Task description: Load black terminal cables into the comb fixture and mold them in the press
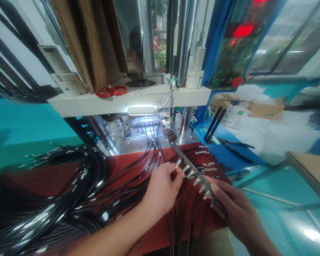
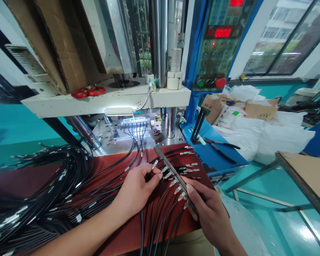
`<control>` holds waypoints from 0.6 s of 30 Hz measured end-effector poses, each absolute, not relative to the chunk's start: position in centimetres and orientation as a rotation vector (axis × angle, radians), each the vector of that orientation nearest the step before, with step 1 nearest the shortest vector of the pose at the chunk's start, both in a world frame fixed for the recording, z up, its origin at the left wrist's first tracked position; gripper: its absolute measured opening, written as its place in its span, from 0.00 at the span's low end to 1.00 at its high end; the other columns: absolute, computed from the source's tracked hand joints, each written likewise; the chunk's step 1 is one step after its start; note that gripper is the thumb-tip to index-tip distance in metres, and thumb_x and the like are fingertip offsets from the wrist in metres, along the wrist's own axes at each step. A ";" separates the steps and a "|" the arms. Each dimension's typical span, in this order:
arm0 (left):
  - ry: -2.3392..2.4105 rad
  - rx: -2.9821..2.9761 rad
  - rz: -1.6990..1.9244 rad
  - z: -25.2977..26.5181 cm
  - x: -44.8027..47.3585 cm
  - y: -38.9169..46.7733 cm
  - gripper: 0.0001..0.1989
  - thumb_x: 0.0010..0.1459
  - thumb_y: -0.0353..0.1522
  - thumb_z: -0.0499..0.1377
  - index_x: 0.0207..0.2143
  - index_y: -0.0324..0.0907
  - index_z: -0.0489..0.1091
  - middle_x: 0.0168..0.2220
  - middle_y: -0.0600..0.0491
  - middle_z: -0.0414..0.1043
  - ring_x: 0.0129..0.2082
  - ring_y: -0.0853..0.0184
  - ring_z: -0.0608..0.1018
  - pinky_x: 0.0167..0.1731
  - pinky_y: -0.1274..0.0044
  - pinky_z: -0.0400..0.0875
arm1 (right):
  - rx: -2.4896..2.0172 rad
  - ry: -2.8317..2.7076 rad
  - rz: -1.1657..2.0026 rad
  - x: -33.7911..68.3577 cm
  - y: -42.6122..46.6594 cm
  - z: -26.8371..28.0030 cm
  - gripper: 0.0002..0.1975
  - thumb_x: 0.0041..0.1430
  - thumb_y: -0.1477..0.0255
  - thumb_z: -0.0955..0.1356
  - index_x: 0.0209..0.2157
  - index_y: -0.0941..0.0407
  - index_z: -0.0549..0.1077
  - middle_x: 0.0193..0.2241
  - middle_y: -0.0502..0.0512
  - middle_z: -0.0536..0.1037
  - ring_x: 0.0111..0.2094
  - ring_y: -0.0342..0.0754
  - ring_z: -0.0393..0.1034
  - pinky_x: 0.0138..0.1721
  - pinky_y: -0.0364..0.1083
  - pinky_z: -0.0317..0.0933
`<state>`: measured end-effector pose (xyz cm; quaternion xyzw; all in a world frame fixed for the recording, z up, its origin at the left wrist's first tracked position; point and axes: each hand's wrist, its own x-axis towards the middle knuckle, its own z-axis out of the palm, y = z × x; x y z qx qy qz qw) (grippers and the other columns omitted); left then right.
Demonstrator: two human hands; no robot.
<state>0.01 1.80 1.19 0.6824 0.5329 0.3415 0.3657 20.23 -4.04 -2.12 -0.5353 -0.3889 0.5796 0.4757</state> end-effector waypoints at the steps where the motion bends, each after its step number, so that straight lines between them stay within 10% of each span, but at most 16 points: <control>1: 1.376 1.785 0.881 1.1 0.0 1.8 0.07 0.58 0.29 0.56 0.31 0.41 0.73 0.30 0.54 0.73 0.32 0.66 0.73 0.35 0.75 0.63 | -1.309 -0.950 1.420 20.3 -4.0 -2.1 0.24 0.58 0.57 0.71 0.54 0.50 0.75 0.40 0.56 0.80 0.38 0.51 0.76 0.35 0.42 0.73; 18: 1.481 1.919 0.880 0.7 0.7 2.0 0.10 0.62 0.32 0.56 0.27 0.41 0.71 0.29 0.53 0.74 0.30 0.67 0.74 0.31 0.76 0.61 | -1.334 -0.889 1.430 19.1 -4.4 -1.4 0.24 0.56 0.57 0.72 0.53 0.49 0.76 0.42 0.54 0.79 0.41 0.48 0.75 0.35 0.36 0.70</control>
